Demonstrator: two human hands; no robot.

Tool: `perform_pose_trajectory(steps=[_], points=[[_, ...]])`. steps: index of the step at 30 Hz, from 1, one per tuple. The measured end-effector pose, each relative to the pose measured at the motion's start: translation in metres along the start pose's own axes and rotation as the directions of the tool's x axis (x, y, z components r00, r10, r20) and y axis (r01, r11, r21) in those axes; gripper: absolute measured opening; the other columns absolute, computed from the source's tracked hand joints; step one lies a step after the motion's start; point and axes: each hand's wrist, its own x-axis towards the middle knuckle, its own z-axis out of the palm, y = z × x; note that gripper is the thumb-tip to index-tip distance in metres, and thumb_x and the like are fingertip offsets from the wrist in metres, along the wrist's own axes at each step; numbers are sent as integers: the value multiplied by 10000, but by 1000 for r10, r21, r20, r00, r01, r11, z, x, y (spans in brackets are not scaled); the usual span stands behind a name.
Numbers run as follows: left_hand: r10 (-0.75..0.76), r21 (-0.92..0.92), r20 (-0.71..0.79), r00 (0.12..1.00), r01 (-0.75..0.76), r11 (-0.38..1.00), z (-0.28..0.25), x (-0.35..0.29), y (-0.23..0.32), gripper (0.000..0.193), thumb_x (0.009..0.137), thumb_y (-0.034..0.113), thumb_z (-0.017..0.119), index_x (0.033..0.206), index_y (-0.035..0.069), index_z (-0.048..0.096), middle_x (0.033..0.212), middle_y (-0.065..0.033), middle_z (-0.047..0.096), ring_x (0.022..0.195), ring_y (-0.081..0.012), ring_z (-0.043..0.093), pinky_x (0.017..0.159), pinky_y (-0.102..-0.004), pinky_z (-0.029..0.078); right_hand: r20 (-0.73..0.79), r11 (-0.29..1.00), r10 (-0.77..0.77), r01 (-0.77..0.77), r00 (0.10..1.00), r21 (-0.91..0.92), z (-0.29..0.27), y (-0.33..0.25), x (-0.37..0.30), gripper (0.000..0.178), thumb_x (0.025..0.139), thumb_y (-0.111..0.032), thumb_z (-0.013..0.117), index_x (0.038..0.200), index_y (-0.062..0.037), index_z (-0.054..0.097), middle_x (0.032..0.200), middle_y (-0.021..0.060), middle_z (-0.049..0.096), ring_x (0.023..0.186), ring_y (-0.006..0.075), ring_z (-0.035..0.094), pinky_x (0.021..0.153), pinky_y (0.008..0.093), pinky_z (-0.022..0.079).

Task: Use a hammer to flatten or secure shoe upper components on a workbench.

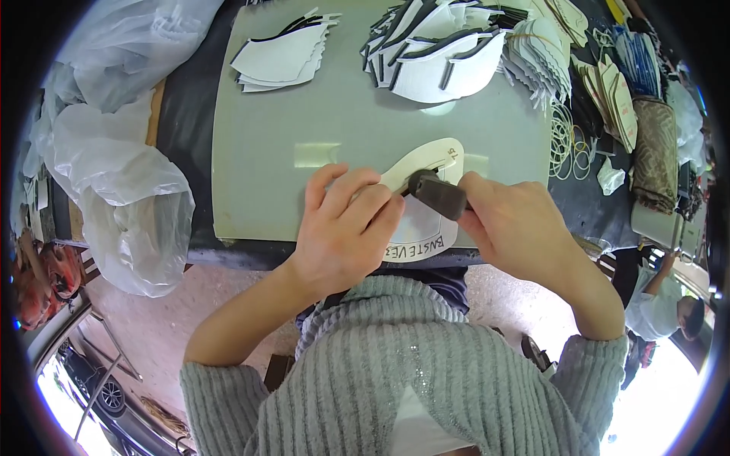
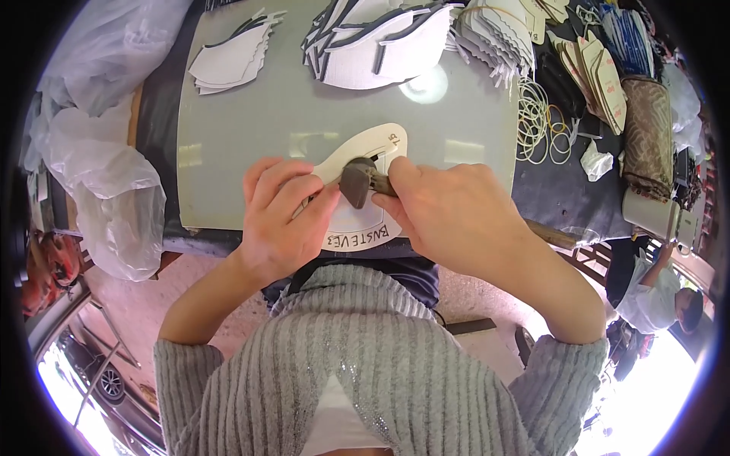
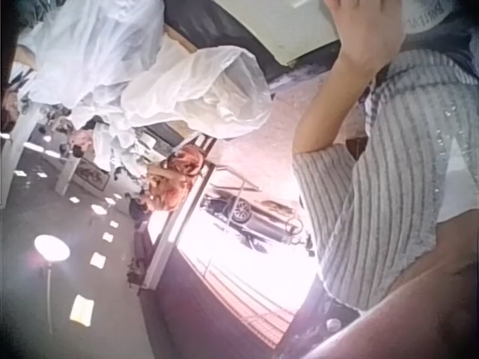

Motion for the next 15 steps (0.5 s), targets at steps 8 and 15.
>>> perform_pose_trajectory(steps=[8,15], points=[[75,9,-22,997,-75,997,3,-1,-7,171,724,90,680,878,17,692,925,-43,594,990,-213,586,937,-454,418,-12,1000,-7,7,1000,26,-8,-2,10,307,940,-272,608,808,-7,527,587,141,601,520,342,607,479,432,462],[-4,-52,-33,999,2,999,-1,-2,-3,147,718,93,680,850,28,683,940,-51,604,965,-222,585,913,-455,432,84,998,-35,39,996,-46,-10,-2,9,302,933,-282,616,817,-14,540,585,130,606,514,330,609,474,420,462]])
